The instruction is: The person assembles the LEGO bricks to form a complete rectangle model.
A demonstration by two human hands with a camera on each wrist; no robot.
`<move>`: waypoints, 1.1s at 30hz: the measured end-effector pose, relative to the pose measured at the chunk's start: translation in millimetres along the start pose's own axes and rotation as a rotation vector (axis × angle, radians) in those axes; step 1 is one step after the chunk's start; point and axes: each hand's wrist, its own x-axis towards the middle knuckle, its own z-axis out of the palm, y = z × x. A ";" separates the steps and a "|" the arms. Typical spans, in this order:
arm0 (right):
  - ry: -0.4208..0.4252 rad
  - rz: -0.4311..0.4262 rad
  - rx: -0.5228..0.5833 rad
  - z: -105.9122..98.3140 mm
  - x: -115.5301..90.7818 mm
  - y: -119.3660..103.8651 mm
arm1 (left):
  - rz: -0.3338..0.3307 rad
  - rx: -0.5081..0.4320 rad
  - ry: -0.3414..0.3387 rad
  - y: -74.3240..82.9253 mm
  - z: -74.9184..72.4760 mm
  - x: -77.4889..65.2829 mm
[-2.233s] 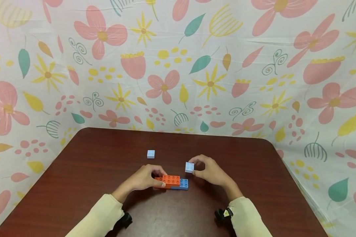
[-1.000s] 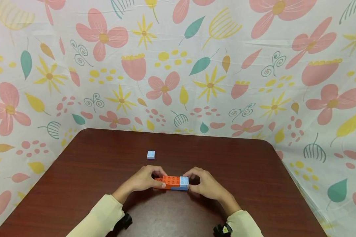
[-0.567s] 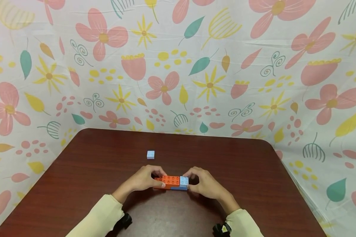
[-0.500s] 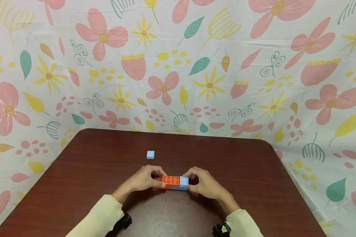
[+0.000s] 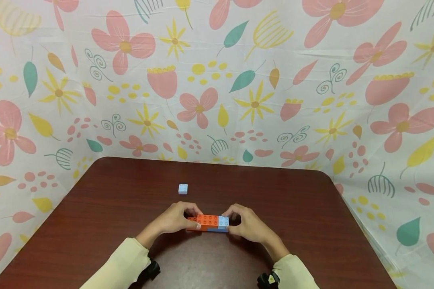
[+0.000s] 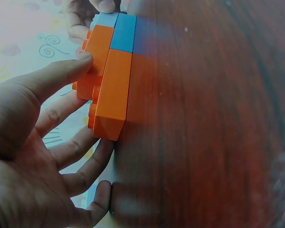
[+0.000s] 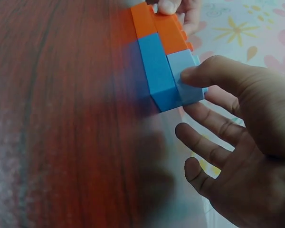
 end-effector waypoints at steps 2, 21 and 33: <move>-0.005 0.019 0.020 0.7 0.0 1.0 | -0.002 0.000 0.002 -0.2 0.0 -0.5; -0.017 0.036 0.053 1.4 -0.1 1.4 | 0.060 -0.105 0.030 -5.6 -26.4 3.0; -0.019 0.016 0.050 3.3 0.1 4.7 | -0.047 -0.093 0.154 -21.2 -71.0 20.9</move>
